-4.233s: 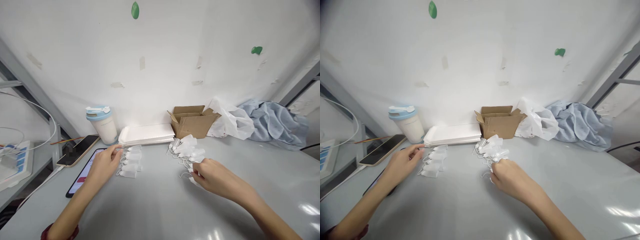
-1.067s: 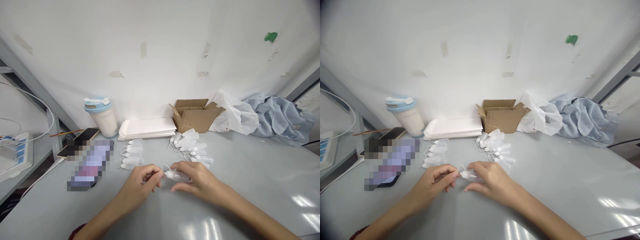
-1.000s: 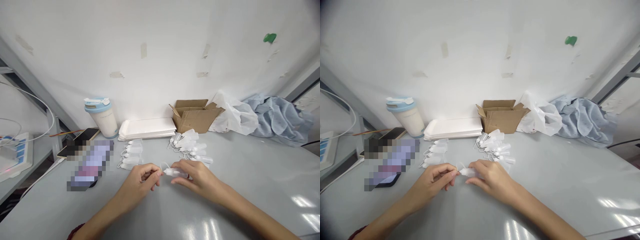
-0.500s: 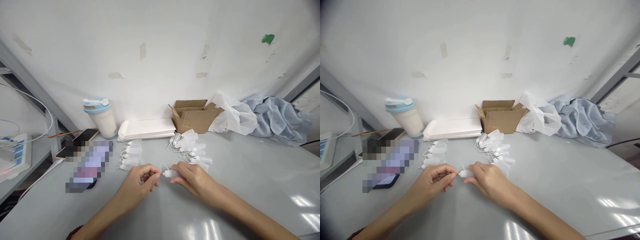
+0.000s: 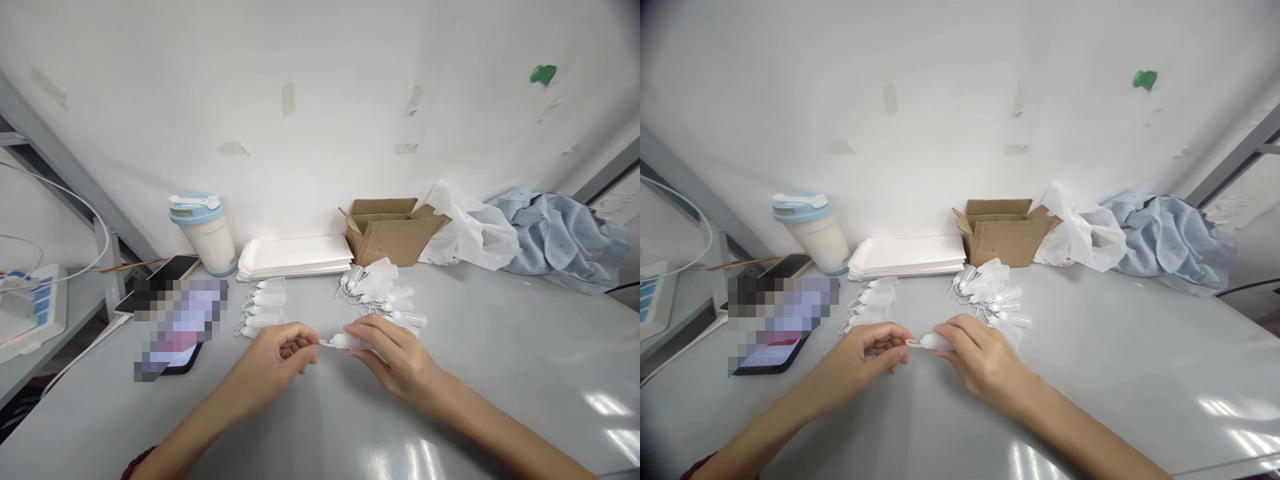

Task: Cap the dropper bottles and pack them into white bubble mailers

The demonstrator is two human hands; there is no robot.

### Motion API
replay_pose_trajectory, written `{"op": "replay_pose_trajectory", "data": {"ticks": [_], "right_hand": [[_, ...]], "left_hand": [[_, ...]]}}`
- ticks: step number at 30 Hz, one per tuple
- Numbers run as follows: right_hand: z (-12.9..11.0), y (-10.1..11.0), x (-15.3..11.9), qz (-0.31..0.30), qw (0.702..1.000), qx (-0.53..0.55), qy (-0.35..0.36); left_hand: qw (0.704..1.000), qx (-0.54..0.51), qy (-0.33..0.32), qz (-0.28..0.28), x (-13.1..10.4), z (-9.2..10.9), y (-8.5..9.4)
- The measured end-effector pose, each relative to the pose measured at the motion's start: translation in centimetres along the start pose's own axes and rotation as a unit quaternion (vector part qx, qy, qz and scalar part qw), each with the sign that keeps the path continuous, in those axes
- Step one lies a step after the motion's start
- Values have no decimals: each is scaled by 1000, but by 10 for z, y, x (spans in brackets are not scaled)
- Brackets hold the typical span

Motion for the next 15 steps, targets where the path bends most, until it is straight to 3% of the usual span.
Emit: {"op": "replay_pose_trajectory", "data": {"ticks": [4, 9, 12, 15], "right_hand": [[-7, 6, 2, 34, 998, -42, 39], [-14, 3, 3, 30, 995, -78, 61], [-9, -1, 3, 13, 994, -91, 51], [3, 2, 5, 13, 995, -101, 19]], "left_hand": [[997, -69, 11, -37, 3, -4, -5], [990, -112, 26, -80, 2, -4, -17], [997, -67, 6, -24, 5, 2, 2], [989, 61, -51, 125, 10, 8, 50]]}}
Point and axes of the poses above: each hand's wrist, its own x-axis towards the middle knuckle, its own y-axis out of the back of the hand, z = x × y, the point moved 7 cm from there along x, towards the middle knuckle, and after that the axes turned 8 degrees about z, right-handed, at the moved point
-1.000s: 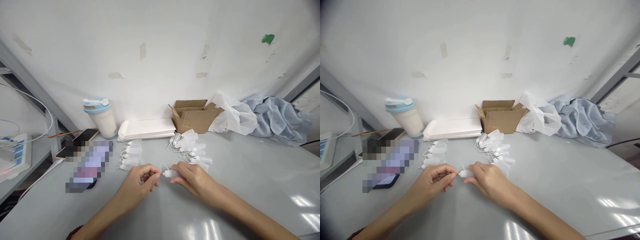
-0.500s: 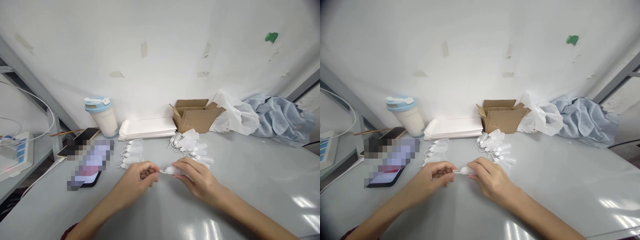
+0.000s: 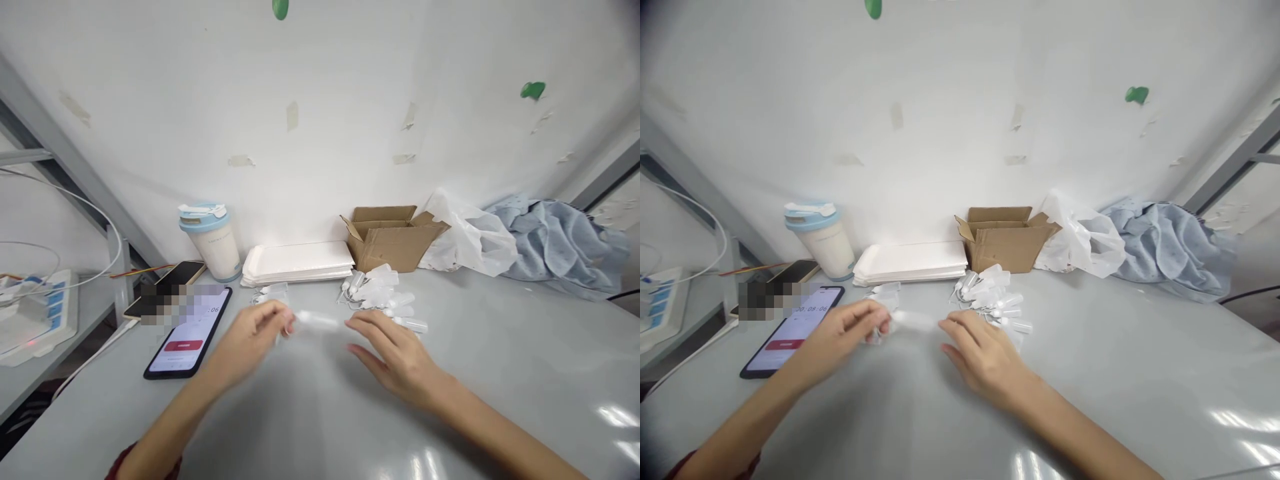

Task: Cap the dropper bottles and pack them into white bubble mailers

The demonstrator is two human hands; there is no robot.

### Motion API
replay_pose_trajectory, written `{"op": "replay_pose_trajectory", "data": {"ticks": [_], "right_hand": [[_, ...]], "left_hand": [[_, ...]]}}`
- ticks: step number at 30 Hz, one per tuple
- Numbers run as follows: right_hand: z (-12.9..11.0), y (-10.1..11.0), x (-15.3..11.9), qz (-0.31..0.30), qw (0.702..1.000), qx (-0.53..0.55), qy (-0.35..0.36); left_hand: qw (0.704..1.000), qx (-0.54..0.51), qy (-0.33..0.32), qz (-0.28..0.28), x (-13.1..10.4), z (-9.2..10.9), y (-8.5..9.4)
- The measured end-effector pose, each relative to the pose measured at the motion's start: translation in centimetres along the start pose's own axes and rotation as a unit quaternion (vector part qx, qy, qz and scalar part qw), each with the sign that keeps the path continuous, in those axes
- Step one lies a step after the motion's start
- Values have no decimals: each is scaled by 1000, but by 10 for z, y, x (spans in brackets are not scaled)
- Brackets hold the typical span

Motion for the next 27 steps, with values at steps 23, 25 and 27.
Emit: {"op": "replay_pose_trajectory", "data": {"ticks": [23, 25, 27], "right_hand": [[77, -12, -9, -135, 980, -126, -72], [81, -16, -10, -133, 981, -119, -72], [83, -18, -12, -133, 982, -109, -73]], "left_hand": [[964, 181, 13, 195, 46, -77, 58], [955, 202, 6, 215, 42, -72, 59], [949, 216, -5, 228, 38, -66, 59]]}}
Point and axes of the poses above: each hand's wrist, its own x-axis towards the middle knuckle, its own y-axis out of the back of the hand, z = x × y, the point moved 7 cm from there along x, towards the middle knuckle, and after that the axes turned 8 degrees about z, right-handed, at the moved point
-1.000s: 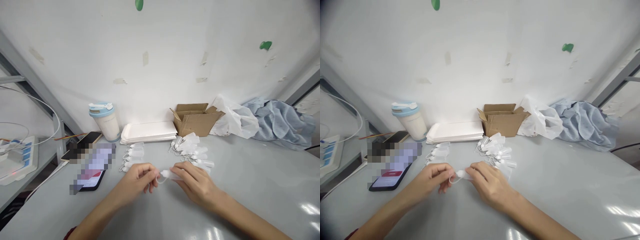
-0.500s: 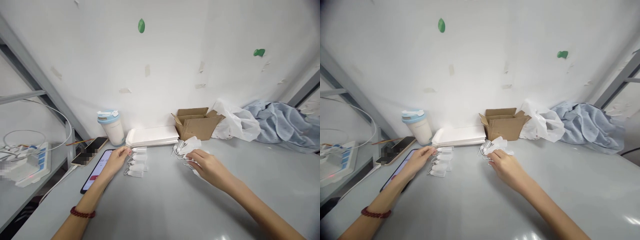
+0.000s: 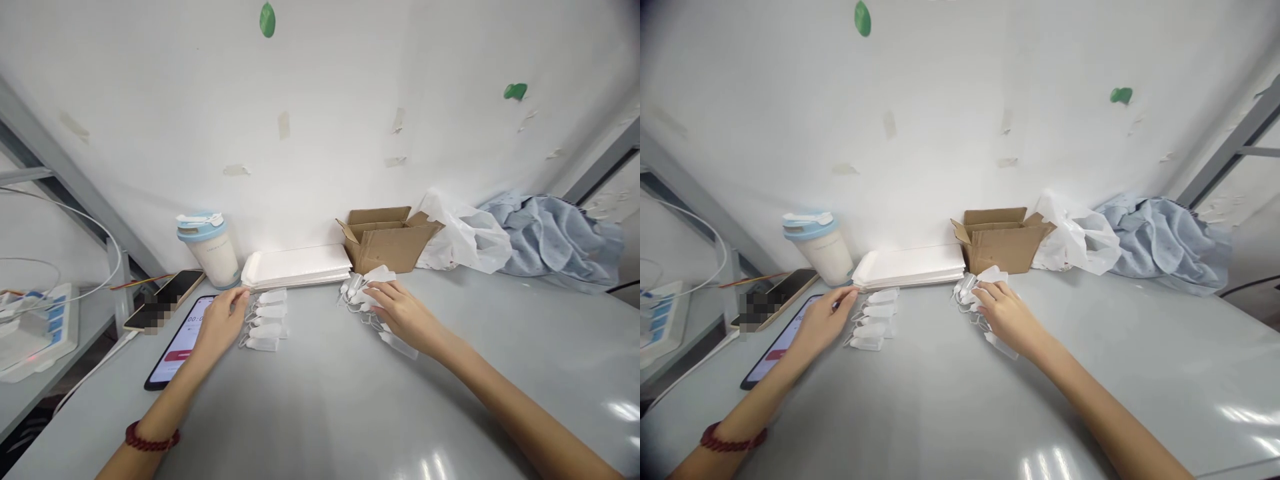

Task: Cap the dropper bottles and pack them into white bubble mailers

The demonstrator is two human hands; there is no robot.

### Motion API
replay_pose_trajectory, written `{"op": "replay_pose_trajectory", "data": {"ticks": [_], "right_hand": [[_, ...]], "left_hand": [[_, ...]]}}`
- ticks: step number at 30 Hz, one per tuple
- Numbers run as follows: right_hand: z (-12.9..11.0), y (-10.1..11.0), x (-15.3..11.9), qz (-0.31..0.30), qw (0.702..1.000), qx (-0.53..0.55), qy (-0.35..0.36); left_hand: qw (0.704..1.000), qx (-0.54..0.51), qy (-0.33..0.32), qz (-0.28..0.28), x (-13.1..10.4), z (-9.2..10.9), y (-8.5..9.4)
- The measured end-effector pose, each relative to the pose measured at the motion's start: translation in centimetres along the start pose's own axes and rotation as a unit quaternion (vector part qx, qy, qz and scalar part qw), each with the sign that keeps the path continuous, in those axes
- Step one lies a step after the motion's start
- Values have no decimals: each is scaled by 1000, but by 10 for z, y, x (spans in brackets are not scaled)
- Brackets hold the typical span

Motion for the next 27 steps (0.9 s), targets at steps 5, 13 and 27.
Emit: {"op": "replay_pose_trajectory", "data": {"ticks": [5, 13, 27], "right_hand": [[3, -5, -1, 5, 1000, 23, 0], [1, -15, -2, 27, 999, 35, -17], [-34, 24, 2, 84, 971, 219, -55]], "left_hand": [[999, 7, -34, 18, -7, 16, 4], [993, -36, -110, 31, -31, 47, 2], [966, -130, -196, -107, -76, 93, -22]]}}
Point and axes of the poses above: each hand's wrist, its own x-axis towards the middle knuckle, its own y-axis out of the back of the hand, z = x × y, the point moved 7 cm from there along x, towards the middle knuckle, and after that the axes turned 8 degrees about z, right-handed, at the moved point
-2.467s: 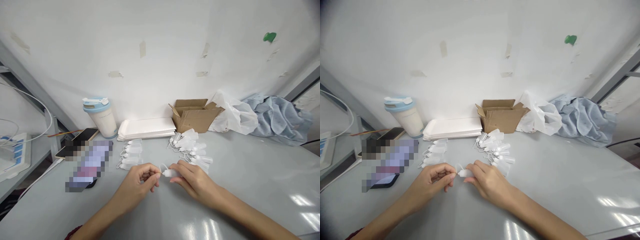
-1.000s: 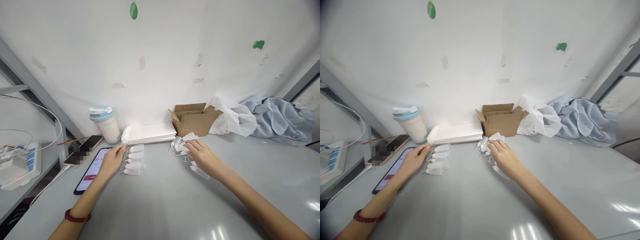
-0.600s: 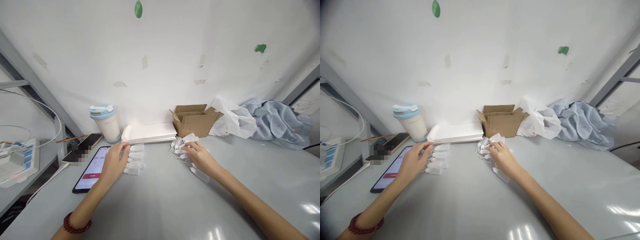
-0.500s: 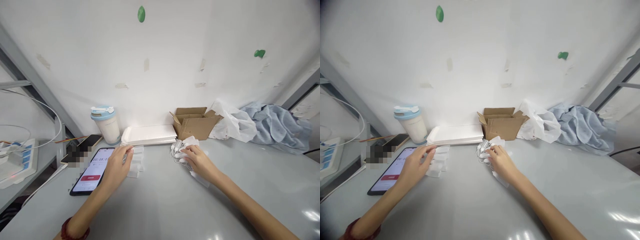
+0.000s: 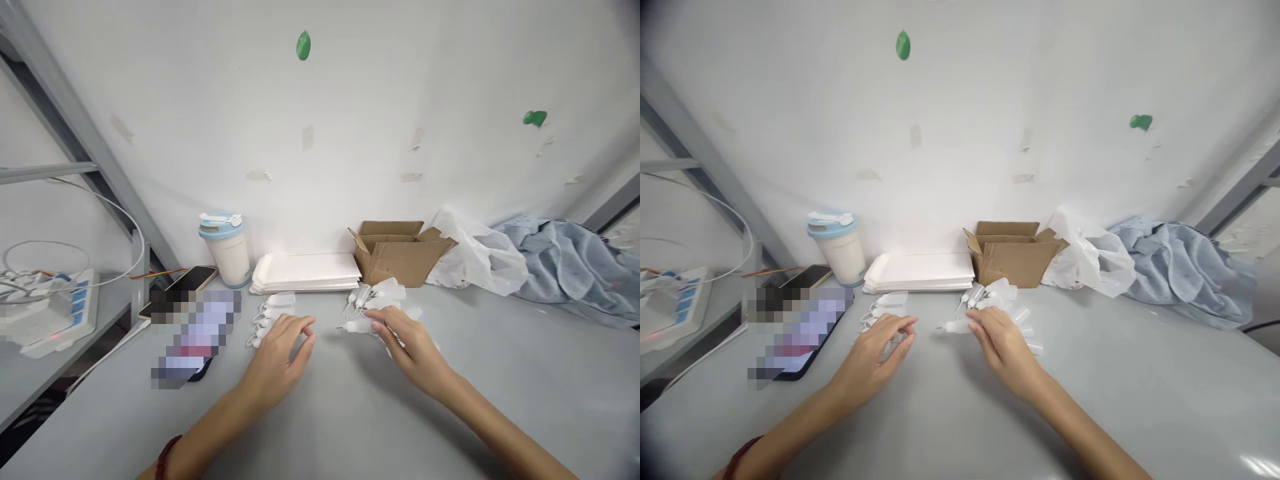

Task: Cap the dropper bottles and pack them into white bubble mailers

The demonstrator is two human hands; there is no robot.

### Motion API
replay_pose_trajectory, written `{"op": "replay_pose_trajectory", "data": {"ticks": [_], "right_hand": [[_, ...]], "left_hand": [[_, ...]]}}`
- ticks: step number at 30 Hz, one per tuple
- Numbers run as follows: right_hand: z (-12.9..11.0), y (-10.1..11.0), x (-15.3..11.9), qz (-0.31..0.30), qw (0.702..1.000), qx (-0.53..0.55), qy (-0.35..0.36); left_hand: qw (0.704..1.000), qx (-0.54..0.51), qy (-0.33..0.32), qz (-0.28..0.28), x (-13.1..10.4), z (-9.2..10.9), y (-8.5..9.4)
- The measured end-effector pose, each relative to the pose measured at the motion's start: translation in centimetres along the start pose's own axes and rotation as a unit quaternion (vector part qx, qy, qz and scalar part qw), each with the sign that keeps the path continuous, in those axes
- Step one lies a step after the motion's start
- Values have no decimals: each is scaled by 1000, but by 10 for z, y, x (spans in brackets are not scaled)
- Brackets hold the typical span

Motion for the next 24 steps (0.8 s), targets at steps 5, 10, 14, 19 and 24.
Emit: {"op": "replay_pose_trajectory", "data": {"ticks": [5, 10, 14, 19, 24], "right_hand": [[-5, -3, -2, -5, 993, 79, -85], [-3, -5, -7, -8, 985, 106, -139], [-5, -3, -9, -8, 981, 111, -158], [-3, -5, -9, -18, 974, 116, -193], [-2, -6, -8, -18, 972, 125, -201]], "left_hand": [[991, -72, 67, -89, -5, 5, -10], [981, -114, 94, -124, -11, 13, -16], [974, -112, 137, -138, -13, 14, -16], [949, -200, 198, -144, -12, 12, -13], [921, -269, 242, -143, -13, 8, -15]]}}
Point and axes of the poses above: each hand's wrist, its own x-axis towards the middle knuckle, its own y-axis out of the back of the hand, z = x × y, the point moved 7 cm from there along x, towards the middle knuckle, and after that the axes turned 8 degrees about z, right-handed, at the moved point
